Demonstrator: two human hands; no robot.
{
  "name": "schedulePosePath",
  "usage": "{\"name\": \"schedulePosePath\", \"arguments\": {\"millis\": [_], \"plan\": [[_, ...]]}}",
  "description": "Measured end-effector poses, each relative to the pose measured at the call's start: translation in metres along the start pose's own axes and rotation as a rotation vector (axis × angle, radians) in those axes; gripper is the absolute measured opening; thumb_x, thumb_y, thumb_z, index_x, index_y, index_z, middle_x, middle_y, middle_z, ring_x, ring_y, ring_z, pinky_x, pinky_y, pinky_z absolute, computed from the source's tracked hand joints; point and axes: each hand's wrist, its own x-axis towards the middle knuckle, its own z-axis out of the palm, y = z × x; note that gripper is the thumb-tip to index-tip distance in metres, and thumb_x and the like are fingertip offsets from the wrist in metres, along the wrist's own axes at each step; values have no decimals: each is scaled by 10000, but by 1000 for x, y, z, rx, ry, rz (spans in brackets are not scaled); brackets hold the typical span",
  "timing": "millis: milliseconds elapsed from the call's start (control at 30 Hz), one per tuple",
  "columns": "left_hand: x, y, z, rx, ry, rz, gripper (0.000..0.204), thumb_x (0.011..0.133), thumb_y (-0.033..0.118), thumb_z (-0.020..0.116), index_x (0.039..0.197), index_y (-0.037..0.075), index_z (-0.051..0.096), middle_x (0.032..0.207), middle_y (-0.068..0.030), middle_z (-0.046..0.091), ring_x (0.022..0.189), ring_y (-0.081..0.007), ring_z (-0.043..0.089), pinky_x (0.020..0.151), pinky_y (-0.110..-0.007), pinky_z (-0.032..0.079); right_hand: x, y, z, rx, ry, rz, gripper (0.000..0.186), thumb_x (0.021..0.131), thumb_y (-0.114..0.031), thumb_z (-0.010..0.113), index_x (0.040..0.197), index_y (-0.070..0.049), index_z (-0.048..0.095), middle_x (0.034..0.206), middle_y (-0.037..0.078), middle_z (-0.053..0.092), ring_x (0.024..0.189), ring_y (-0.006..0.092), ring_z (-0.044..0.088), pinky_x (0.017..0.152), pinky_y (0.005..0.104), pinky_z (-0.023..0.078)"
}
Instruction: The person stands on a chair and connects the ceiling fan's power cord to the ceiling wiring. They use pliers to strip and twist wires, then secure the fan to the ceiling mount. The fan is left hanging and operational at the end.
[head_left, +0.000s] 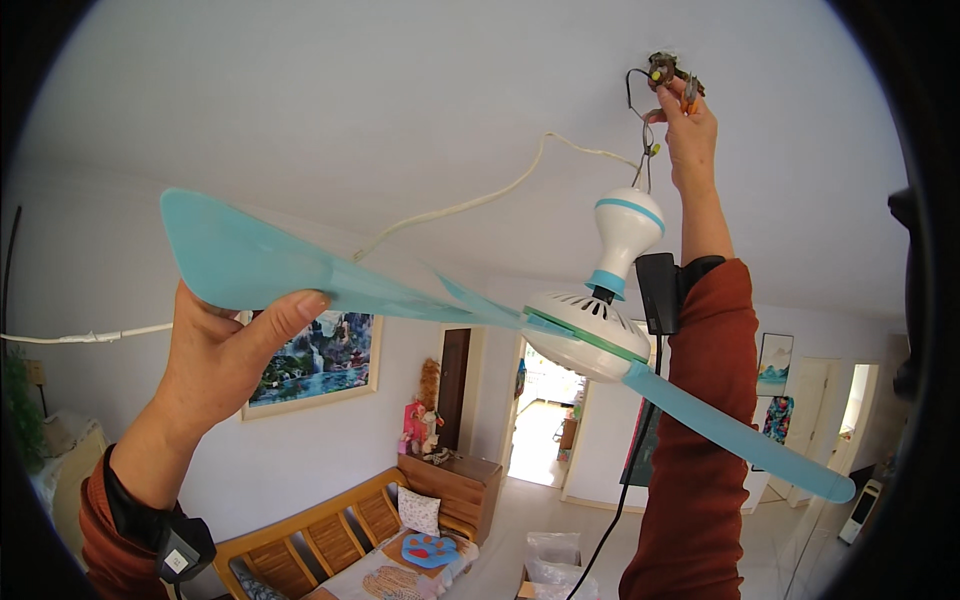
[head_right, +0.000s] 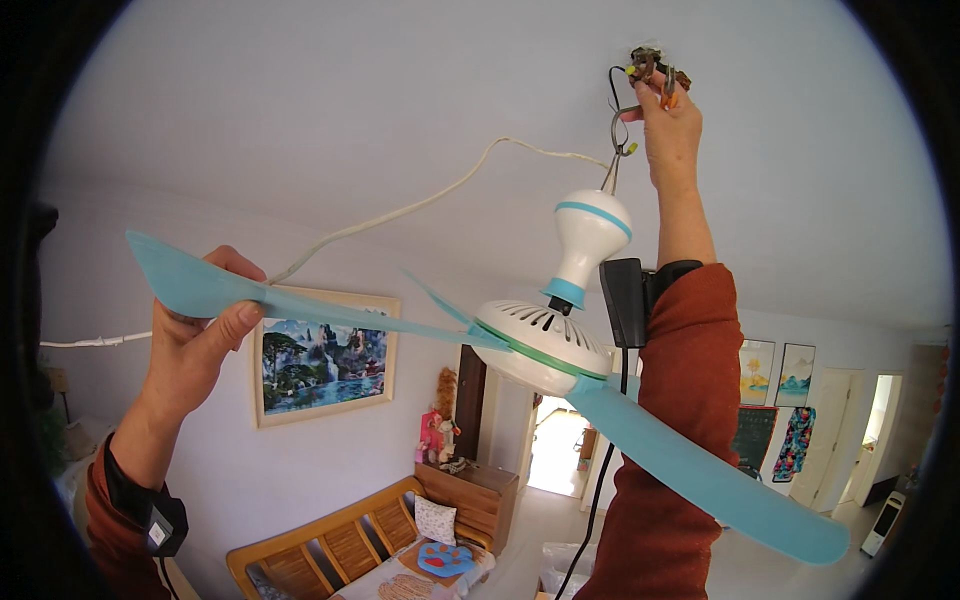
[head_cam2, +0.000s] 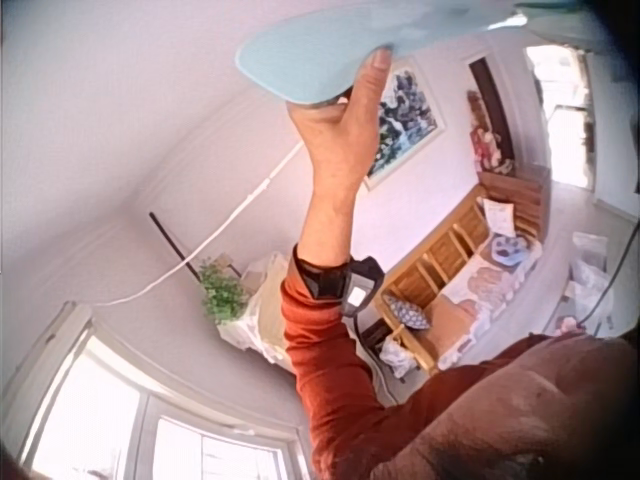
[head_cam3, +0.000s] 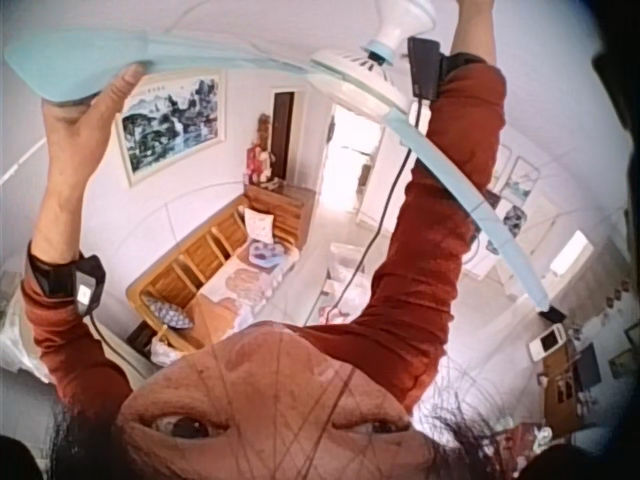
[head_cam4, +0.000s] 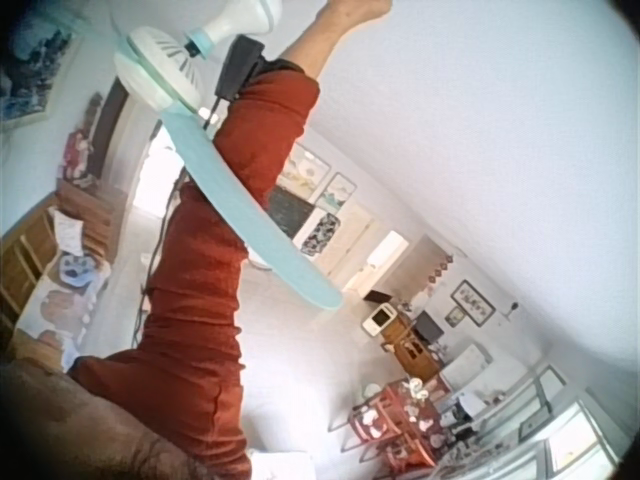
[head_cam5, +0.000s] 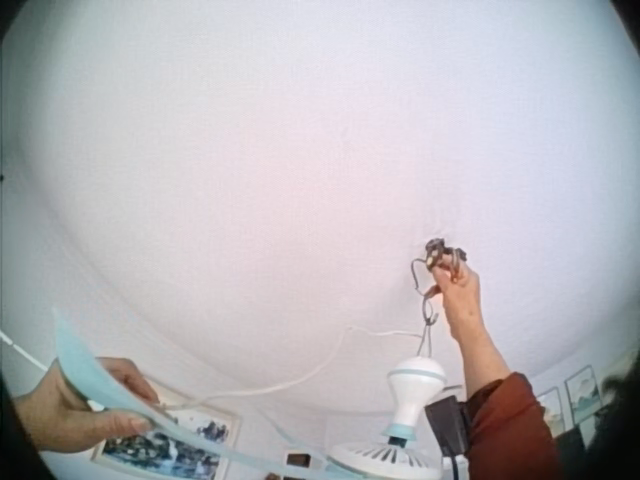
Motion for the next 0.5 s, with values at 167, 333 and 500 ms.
{"name": "schedulePosePath", "arguments": {"millis": [167, 333, 500], "plan": [[-1, 0, 3, 3, 11, -8, 188, 815, 190, 688, 857, 19, 623, 746, -3, 545, 557, -54, 430, 471, -185, 336, 5, 4, 0, -58, 43, -21, 283, 823, -208, 606, 1044, -31, 618, 894, 31, 620, 590, 105, 604, 602, 219, 397], [-7, 0, 3, 42, 67, -18, 183, 815, 183, 687, 866, 19, 623, 759, -5, 547, 540, -52, 419, 458, -181, 331, 6, 2, 4, -173, 141, -6, 298, 816, -221, 615, 1040, -24, 619, 862, 32, 616, 600, 110, 618, 589, 219, 390], [-6, -4, -1, 1, 30, -29, 147, 820, 146, 675, 870, 18, 623, 784, -6, 557, 559, -43, 427, 459, -174, 339, -3, -2, 7, 18, 89, 49, 315, 812, -214, 626, 1058, -16, 625, 843, 38, 622, 621, 120, 632, 626, 228, 412]]}}
